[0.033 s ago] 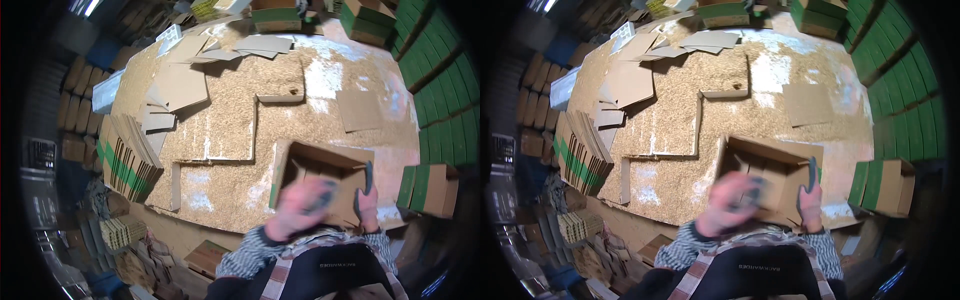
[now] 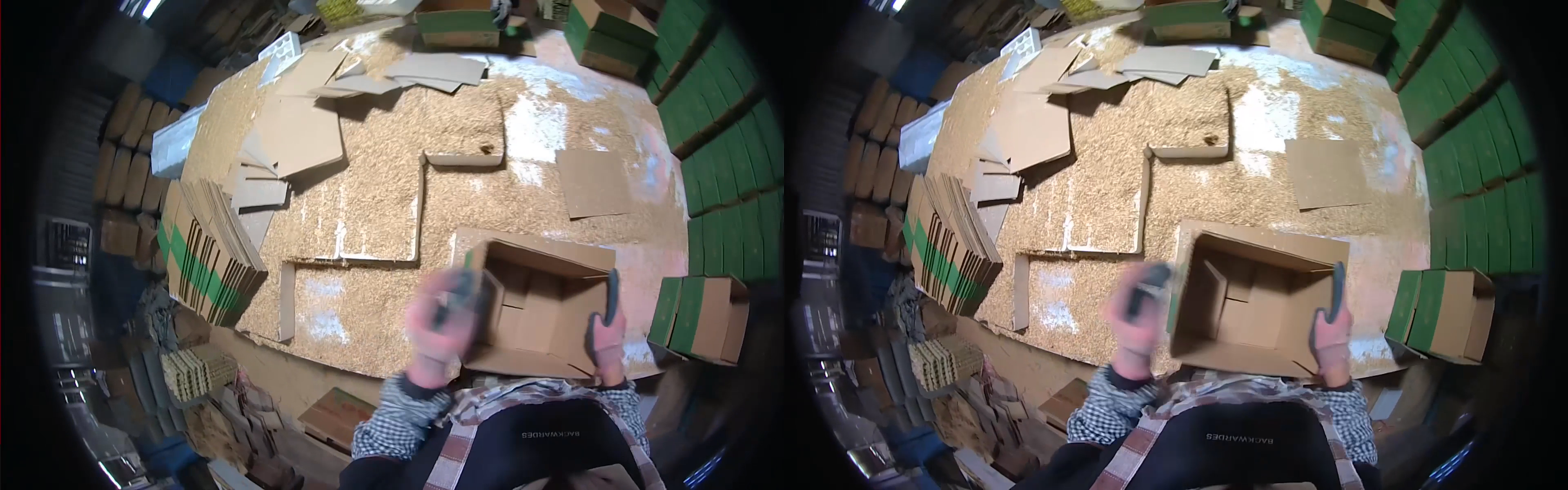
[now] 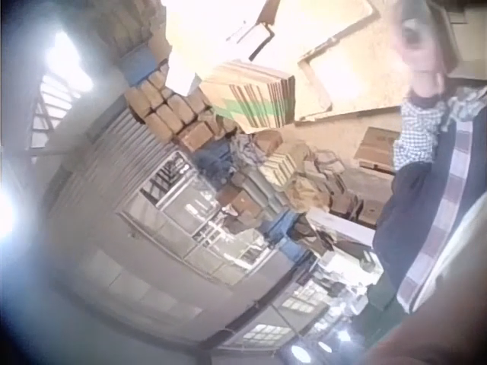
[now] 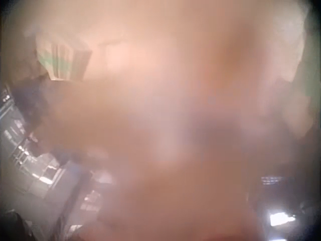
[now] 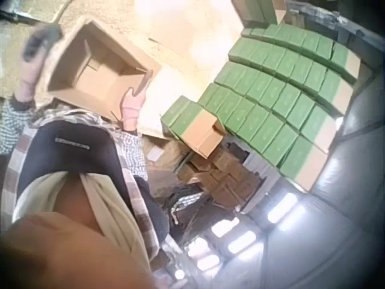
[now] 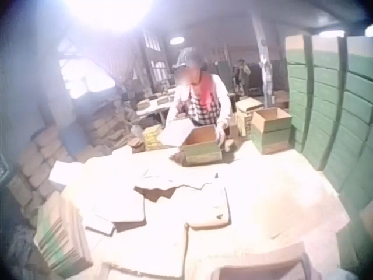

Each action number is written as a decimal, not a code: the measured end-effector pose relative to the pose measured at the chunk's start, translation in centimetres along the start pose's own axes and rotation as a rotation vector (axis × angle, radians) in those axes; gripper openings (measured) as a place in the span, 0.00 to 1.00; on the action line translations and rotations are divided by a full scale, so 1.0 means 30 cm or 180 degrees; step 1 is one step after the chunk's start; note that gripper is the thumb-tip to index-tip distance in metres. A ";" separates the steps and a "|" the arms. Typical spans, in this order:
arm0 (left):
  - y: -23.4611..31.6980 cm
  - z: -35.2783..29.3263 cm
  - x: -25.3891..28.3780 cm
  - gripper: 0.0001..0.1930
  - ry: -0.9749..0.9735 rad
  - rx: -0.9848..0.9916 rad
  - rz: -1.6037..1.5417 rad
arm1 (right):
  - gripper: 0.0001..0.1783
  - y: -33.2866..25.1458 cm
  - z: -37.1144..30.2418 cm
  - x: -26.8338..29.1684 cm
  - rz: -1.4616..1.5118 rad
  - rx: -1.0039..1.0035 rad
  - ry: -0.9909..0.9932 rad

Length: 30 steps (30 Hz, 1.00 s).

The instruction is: The person assembles cardboard boxes by hand on a table covered in wood shavings, inserting pre-folded cardboard pieces into green-and-tan outer boxes.

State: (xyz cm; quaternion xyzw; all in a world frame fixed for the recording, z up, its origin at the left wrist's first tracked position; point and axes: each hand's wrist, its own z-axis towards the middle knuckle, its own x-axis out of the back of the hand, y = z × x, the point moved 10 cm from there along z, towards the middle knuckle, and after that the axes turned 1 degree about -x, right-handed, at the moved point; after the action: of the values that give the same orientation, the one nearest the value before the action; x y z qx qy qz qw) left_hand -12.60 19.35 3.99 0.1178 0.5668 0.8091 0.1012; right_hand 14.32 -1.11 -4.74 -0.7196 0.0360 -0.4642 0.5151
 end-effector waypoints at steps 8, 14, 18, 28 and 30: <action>-0.830 -0.066 0.559 0.46 0.2909 0.2840 0.1036 | 0.40 0.075 0.129 -0.056 -0.0064 0.0083 -0.0012; -0.649 0.022 0.518 0.25 0.1880 0.1168 -0.0344 | 0.21 0.049 0.126 -0.041 -0.0255 0.0064 0.0234; -0.387 0.014 0.349 0.32 0.0692 0.2213 -0.2619 | 0.26 0.014 0.146 -0.075 -0.0587 0.0164 0.0164; -0.248 -0.020 -0.081 0.21 -0.1804 0.0167 0.0010 | 0.35 0.222 0.095 -0.186 0.1674 -0.0148 -0.1832; -0.324 -0.040 -0.158 0.27 -0.1215 0.2482 -0.1715 | 0.37 0.152 0.087 -0.114 0.0996 0.0440 -0.1679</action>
State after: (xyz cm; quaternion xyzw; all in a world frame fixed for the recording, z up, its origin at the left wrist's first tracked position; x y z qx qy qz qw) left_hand -8.17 20.14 -5.92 0.1423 0.8082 0.4467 0.3564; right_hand 16.18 0.41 -10.53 -0.7642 -0.0202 -0.1780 0.6196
